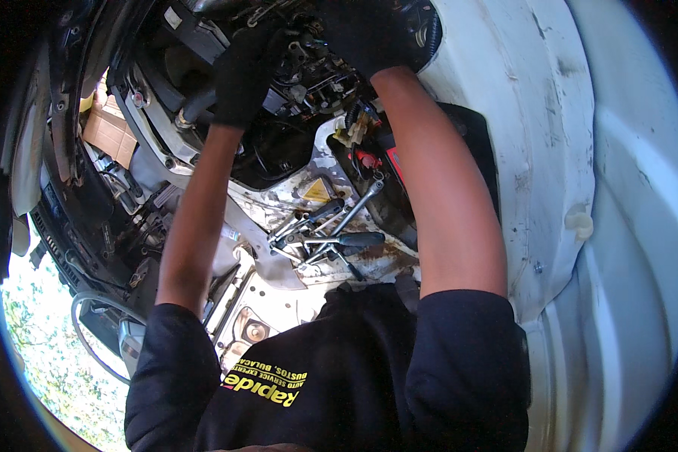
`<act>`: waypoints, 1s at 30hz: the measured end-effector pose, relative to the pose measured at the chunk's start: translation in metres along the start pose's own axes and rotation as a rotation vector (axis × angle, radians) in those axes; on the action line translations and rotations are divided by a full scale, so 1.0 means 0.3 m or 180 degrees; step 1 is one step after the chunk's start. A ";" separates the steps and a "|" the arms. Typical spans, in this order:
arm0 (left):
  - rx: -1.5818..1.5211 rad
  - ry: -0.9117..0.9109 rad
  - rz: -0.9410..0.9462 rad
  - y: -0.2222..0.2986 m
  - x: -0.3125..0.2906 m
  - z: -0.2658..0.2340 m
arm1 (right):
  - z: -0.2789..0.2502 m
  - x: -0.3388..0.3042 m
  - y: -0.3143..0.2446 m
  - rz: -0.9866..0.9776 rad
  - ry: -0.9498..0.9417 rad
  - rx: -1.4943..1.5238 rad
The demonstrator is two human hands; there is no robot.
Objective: The person works under the hood of a white van, using a ratchet and socket to tighten bolts on the engine. They retrieve tools from a blue toolbox, assemble the ratchet, and repeatedly reach into the engine bay to adjust components.
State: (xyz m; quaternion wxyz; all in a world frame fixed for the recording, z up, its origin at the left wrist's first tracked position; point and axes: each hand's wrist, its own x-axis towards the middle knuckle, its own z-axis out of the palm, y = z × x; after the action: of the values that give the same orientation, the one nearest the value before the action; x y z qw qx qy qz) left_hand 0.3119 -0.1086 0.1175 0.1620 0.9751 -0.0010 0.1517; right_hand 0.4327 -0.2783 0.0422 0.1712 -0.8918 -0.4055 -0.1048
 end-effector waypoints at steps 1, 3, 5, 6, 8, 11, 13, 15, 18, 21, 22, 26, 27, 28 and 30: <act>-0.0286 0.0061 -0.0442 0.029 -0.040 -0.031 | -0.007 -0.001 -0.003 0.0124 -0.0404 0.0044; -0.0852 0.0207 -0.1338 0.078 -0.123 -0.086 | 0.003 0.012 -0.010 0.0148 -0.0416 0.0023; -0.1980 0.0288 -0.2523 0.155 -0.173 -0.147 | -0.015 0.035 -0.028 0.0135 -0.0433 0.0042; -0.2546 0.0332 -0.3103 0.188 -0.187 -0.169 | -0.062 0.048 -0.042 0.0124 -0.0452 0.0077; -0.3253 0.0468 -0.3417 0.224 -0.219 -0.163 | -0.057 0.049 -0.014 -0.0071 -0.0231 0.0148; -0.3799 0.0692 -0.3501 0.278 -0.204 -0.143 | -0.010 0.036 0.011 -0.0465 0.0147 0.0269; -0.3829 0.0715 -0.3375 0.262 -0.208 -0.119 | -0.091 0.055 -0.020 -0.0489 -0.0022 0.0186; -0.4080 0.0733 -0.3487 0.253 -0.192 -0.104 | -0.064 0.050 0.007 -0.0496 -0.0007 0.0238; -0.3992 0.0612 -0.3496 0.238 -0.176 -0.105 | -0.033 0.037 0.023 -0.0332 -0.0195 0.0515; -0.3544 0.0384 -0.3271 0.212 -0.161 -0.115 | -0.025 0.033 0.024 -0.0221 -0.0277 0.0627; -0.3565 0.0447 -0.3311 0.206 -0.162 -0.105 | -0.024 0.031 0.024 -0.0227 -0.0271 0.0621; -0.3961 0.0688 -0.3467 0.215 -0.141 -0.092 | -0.019 0.023 0.027 -0.0243 -0.0313 0.0563; -0.3722 0.0686 -0.3232 0.211 -0.150 -0.073 | -0.016 0.020 0.026 -0.0208 -0.0366 0.0520; -0.3486 0.0685 -0.2997 0.206 -0.158 -0.051 | -0.017 0.020 0.024 -0.0178 -0.0390 0.0523; -0.3546 0.0796 -0.3001 0.204 -0.167 -0.029 | -0.021 0.022 0.017 -0.0122 -0.0399 0.0583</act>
State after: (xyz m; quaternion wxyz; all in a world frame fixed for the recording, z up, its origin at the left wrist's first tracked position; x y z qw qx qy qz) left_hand 0.2583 -0.1663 0.1298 0.6797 0.6208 0.3595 0.1529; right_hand 0.4406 -0.2793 0.0492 0.2243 -0.8693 -0.4402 -0.0145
